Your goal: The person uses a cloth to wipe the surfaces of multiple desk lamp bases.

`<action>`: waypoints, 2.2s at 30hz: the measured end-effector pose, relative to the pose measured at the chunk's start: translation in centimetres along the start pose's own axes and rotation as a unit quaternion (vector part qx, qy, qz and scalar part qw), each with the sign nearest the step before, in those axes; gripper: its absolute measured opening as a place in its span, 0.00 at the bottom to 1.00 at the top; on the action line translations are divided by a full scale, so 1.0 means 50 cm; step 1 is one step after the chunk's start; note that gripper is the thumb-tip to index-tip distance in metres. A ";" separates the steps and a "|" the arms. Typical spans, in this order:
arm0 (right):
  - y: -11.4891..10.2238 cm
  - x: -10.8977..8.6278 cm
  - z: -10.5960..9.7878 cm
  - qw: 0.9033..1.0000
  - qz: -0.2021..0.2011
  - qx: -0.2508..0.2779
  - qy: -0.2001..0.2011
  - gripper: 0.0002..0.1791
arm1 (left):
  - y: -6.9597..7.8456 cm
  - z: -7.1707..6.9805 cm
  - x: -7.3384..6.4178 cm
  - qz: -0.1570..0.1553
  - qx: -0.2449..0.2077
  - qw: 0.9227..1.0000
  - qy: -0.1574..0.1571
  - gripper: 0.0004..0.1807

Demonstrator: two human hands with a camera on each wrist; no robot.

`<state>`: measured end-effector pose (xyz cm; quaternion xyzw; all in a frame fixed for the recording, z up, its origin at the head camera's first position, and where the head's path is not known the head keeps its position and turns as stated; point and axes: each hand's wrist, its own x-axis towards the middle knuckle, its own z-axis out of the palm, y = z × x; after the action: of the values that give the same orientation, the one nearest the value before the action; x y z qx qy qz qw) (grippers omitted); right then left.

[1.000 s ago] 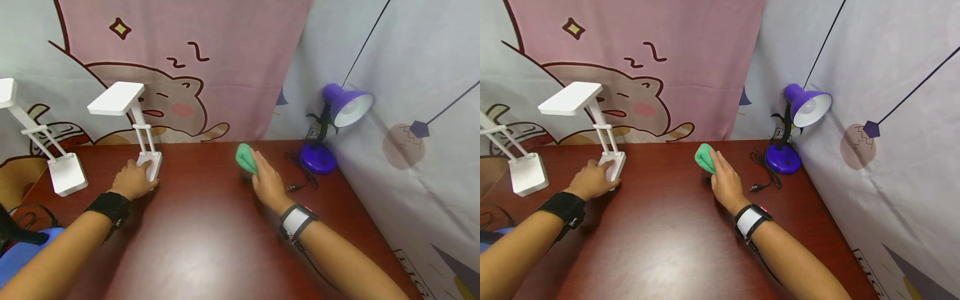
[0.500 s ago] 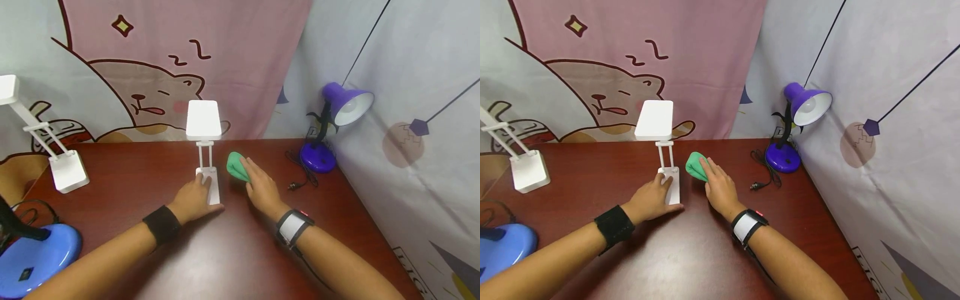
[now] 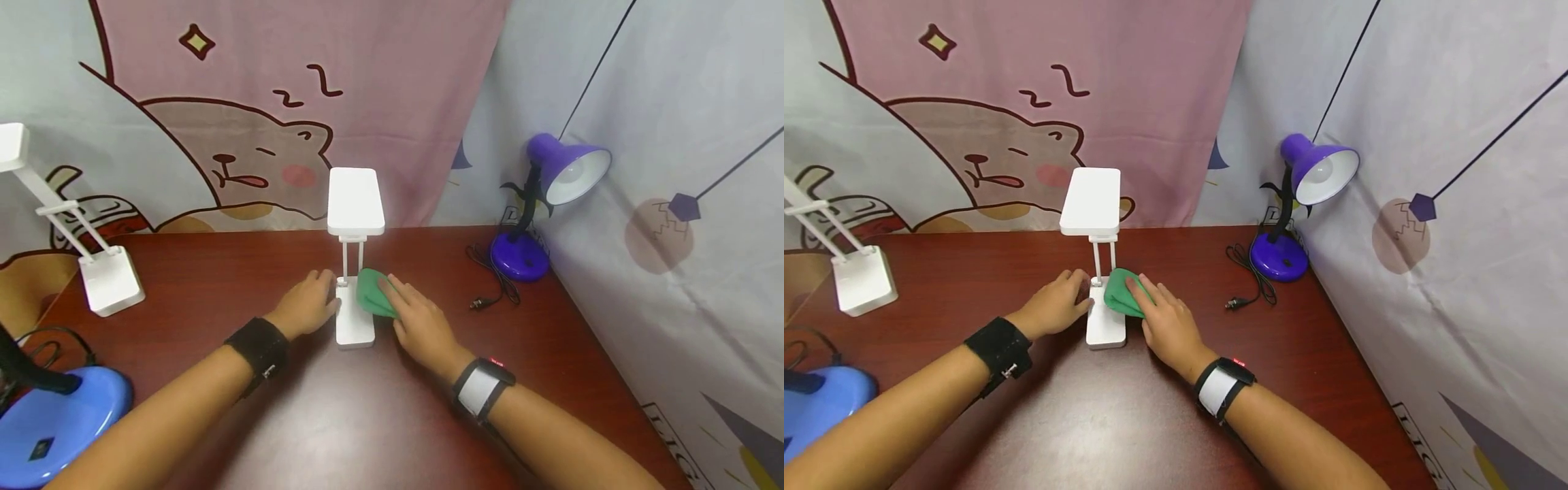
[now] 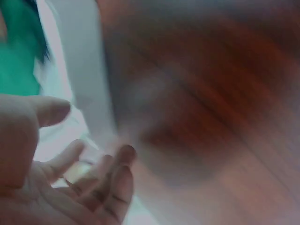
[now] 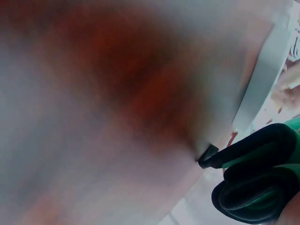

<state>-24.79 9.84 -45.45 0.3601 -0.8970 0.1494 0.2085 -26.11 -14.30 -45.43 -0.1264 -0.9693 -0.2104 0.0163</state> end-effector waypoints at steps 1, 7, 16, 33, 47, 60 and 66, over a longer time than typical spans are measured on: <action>-0.004 -0.001 0.002 1.000 -0.009 -0.008 -0.008 0.42 | -0.015 -0.002 0.006 0.000 -0.023 1.000 -0.003 0.25; -0.022 0.009 0.017 0.996 -0.051 -0.036 -0.068 0.43 | -0.066 0.000 0.040 0.052 -0.131 0.989 -0.047 0.27; -0.021 0.051 0.024 0.984 -0.096 0.000 -0.153 0.48 | -0.078 0.004 0.056 0.063 -0.151 0.985 -0.062 0.23; -0.037 0.057 0.019 0.984 -0.080 -0.015 -0.156 0.40 | -0.080 0.010 0.057 0.050 -0.142 0.986 -0.066 0.24; -0.054 0.054 -0.001 0.981 -0.095 -0.035 -0.167 0.35 | -0.078 0.007 0.050 0.056 -0.127 0.989 -0.050 0.23; -0.092 0.028 -0.016 0.948 -0.255 -0.123 -0.149 0.33 | -0.073 0.009 0.053 0.036 -0.126 0.990 -0.055 0.25; -0.074 0.016 -0.028 0.948 -0.239 -0.124 -0.168 0.30 | -0.073 0.010 0.052 0.032 -0.132 0.989 -0.061 0.25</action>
<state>-22.32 7.35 -43.42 0.5550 -0.8182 -0.0794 0.1270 -29.53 -16.70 -47.14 -0.1705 -0.9276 -0.3281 -0.0528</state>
